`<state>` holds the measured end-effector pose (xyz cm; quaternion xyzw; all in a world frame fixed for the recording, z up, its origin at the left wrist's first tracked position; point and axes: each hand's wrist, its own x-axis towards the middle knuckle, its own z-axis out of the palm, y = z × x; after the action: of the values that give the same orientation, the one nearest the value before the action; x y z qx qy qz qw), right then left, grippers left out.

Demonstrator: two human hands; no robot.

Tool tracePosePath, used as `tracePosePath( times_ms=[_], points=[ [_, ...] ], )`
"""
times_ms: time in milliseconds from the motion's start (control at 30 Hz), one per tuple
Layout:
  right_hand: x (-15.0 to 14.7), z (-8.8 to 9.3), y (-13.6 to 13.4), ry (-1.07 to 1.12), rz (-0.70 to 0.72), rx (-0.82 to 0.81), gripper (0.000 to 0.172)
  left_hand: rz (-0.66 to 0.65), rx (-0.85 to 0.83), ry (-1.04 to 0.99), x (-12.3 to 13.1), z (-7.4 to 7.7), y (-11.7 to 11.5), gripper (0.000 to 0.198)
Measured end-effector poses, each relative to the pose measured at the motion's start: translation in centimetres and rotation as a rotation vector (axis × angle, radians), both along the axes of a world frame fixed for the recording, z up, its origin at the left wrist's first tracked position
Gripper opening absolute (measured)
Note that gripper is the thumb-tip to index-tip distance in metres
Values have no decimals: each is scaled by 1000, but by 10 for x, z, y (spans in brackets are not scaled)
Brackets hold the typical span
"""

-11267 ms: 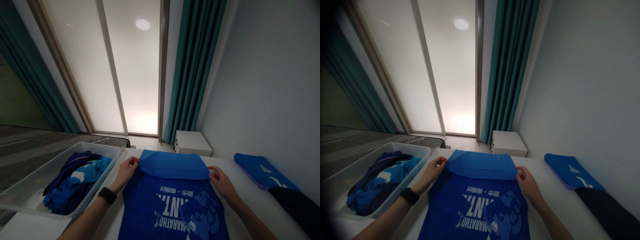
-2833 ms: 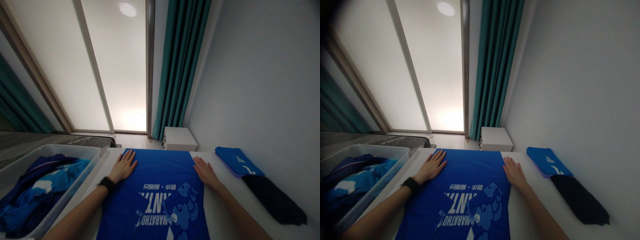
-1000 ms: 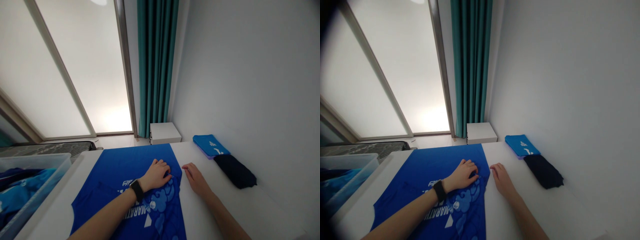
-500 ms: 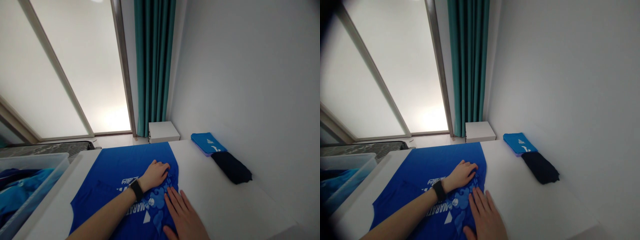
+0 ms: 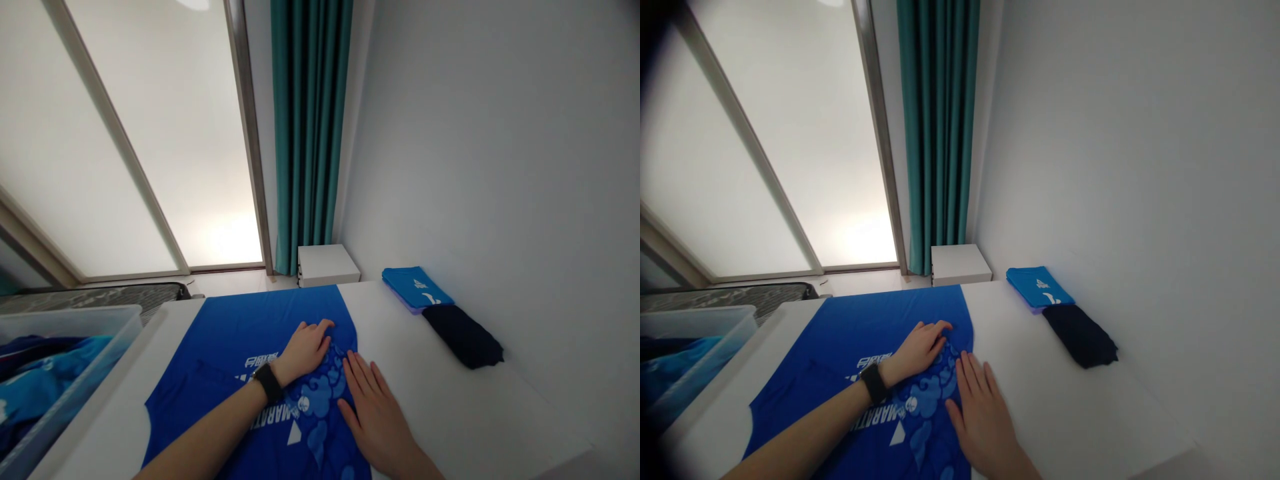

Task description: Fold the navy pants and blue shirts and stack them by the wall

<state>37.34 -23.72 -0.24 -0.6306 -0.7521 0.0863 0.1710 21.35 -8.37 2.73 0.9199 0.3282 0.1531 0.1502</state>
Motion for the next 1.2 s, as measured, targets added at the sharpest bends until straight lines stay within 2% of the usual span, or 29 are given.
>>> tracePosePath(
  times_ms=[100, 300, 500, 700, 833, 933, 1000, 1100, 1200],
  points=[
    [-1, 0, 2, -76, -28, -49, 64, 37, -10, 32, -3, 3, -6, 31],
    [-6, 7, -1, -169, -49, -84, 65, -9, 34, 105, -20, 7, -23, 42],
    [-4, 8, 1, -174, -40, -90, 66, 61, -122, 49, -26, 12, -21, 40],
    [-10, 4, -6, -188, -9, 16, 70, 36, 106, 295, -24, 12, -25, 36],
    [-18, -3, -13, -210, 90, 68, 74, 50, 170, 333, -26, 11, -28, 33],
    [-19, -8, -14, -226, 102, 83, 74, 40, 206, 331, -30, 16, -30, 30],
    [-18, -10, -14, -230, 92, 105, 73, 6, 261, 294, -30, 21, -33, 27],
    [-15, -12, -15, -229, 85, 124, 74, -131, 341, 194, -23, 27, -37, 27],
    [-12, -13, -18, -232, 105, 118, 77, -221, 339, 123, -7, 25, -34, 25]
  ],
)
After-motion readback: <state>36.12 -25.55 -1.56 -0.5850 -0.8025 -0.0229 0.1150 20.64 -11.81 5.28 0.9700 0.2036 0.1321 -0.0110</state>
